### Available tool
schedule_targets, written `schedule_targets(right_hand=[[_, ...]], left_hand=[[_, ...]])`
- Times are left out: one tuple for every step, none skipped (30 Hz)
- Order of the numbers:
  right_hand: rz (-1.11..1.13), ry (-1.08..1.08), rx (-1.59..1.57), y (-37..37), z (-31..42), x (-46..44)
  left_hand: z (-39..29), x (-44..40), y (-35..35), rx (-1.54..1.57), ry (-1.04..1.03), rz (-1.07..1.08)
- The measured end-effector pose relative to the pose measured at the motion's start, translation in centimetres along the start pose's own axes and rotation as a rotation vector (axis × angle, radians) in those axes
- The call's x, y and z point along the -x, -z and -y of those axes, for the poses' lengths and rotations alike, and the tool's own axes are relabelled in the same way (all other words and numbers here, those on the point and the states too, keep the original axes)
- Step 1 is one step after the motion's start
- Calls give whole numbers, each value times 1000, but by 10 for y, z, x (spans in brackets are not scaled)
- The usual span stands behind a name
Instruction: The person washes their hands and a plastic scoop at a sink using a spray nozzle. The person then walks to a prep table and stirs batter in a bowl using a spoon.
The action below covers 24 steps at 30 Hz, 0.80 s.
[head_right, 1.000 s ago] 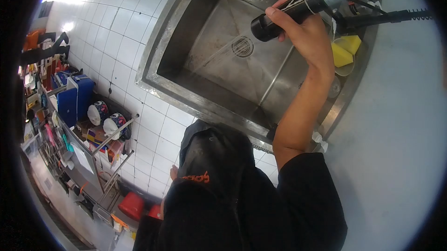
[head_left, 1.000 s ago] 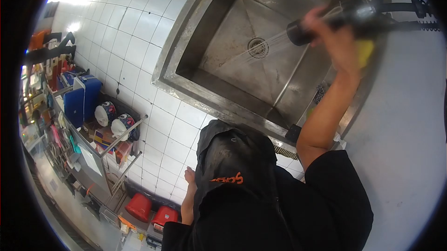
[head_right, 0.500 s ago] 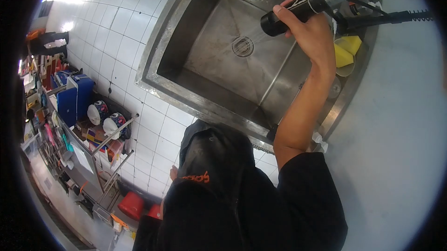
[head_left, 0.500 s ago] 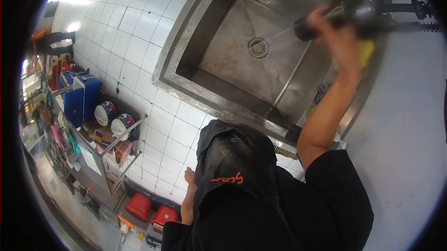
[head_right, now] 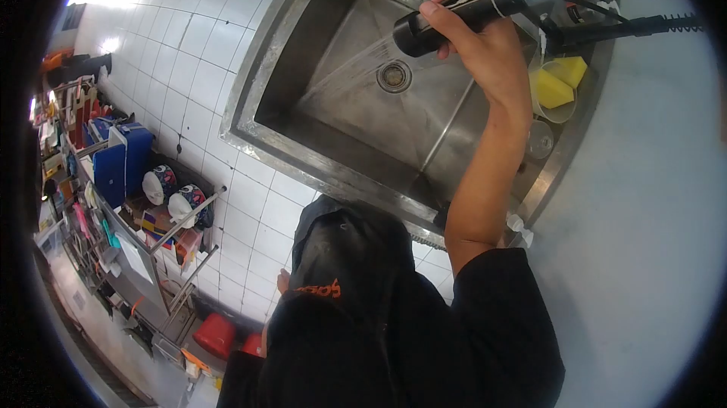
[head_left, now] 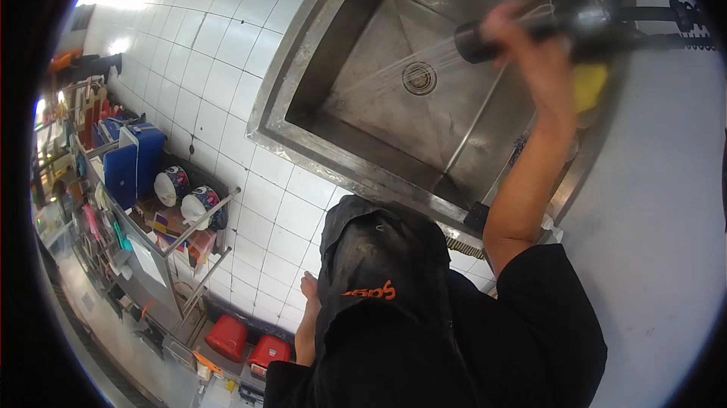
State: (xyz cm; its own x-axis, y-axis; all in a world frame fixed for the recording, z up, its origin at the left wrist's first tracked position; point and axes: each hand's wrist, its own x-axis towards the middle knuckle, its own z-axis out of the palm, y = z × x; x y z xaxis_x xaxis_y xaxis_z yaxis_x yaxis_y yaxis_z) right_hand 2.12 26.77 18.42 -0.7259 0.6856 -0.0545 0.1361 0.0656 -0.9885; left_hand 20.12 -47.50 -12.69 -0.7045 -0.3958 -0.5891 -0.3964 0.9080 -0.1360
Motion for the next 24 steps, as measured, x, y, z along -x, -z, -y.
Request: schedule_targets(right_hand=[[4, 6, -11, -1, 0, 0], [9, 12, -22, -1, 0, -1], [14, 18, -32, -2, -1, -1], [9, 20, -18, -2, -1, -1], [4, 22, -4, 0, -1, -2], [0, 24, 10, 1, -2, -3], [-13, 20, 35, 3, -4, -4], [-26, 17, 60, 5, -6, -4], [-40, 13, 86, 8, -7, -5], [-43, 4, 124, 11, -8, -5], [-46, -4, 163, 14, -9, -5], [-49, -12, 200, 17, -10, -5], [-49, -17, 221, 20, -12, -5], [-51, -21, 243, 22, -13, -6], [-52, -26, 264, 24, -14, -6], [-43, -32, 263, 24, -13, -5], [-35, -37, 261, 24, -10, -3], [-27, -43, 259, 22, -8, -2], [-25, -24, 197, 19, -8, -2], [-24, -5, 135, 14, -9, -3], [-23, 14, 73, 10, -10, -3], [-11, 15, 36, 6, -8, -2], [1, 17, -1, 2, -6, -1], [13, 19, -39, -2, -3, 0]], left_hand=[[1, 0, -2, -7, -5, -5], [3, 0, -3, -32, -36, -5], [6, 0, -4, -58, -66, -5], [8, 0, -6, -83, -97, -4], [10, -1, -8, -78, -92, 1], [12, -3, -10, -74, -87, 5], [9, -2, -7, -70, -82, 10], [6, -1, -6, -57, -54, 12], [3, 0, -4, -45, -26, 14], [0, 1, -4, -32, 1, 17], [-1, 2, -4, -31, 3, 10], [-3, 3, -4, -30, 6, 3], [0, 2, -6, -30, 8, -5], [3, 1, -7, -32, -15, -7], [7, 0, -8, -33, -38, -9], [6, 1, -6, -35, -61, -12], [4, 2, -4, -9, -24, -8], [1, 2, -2, 16, 12, -3], [2, 0, -3, 42, 48, 1], [3, -1, -3, 21, 16, 6], [4, -3, -3, 0, -17, 11], [2, -3, -1, -21, -50, 17], [-1, -2, 0, -3, -17, 9], [-4, -1, 1, 16, 16, 1]])
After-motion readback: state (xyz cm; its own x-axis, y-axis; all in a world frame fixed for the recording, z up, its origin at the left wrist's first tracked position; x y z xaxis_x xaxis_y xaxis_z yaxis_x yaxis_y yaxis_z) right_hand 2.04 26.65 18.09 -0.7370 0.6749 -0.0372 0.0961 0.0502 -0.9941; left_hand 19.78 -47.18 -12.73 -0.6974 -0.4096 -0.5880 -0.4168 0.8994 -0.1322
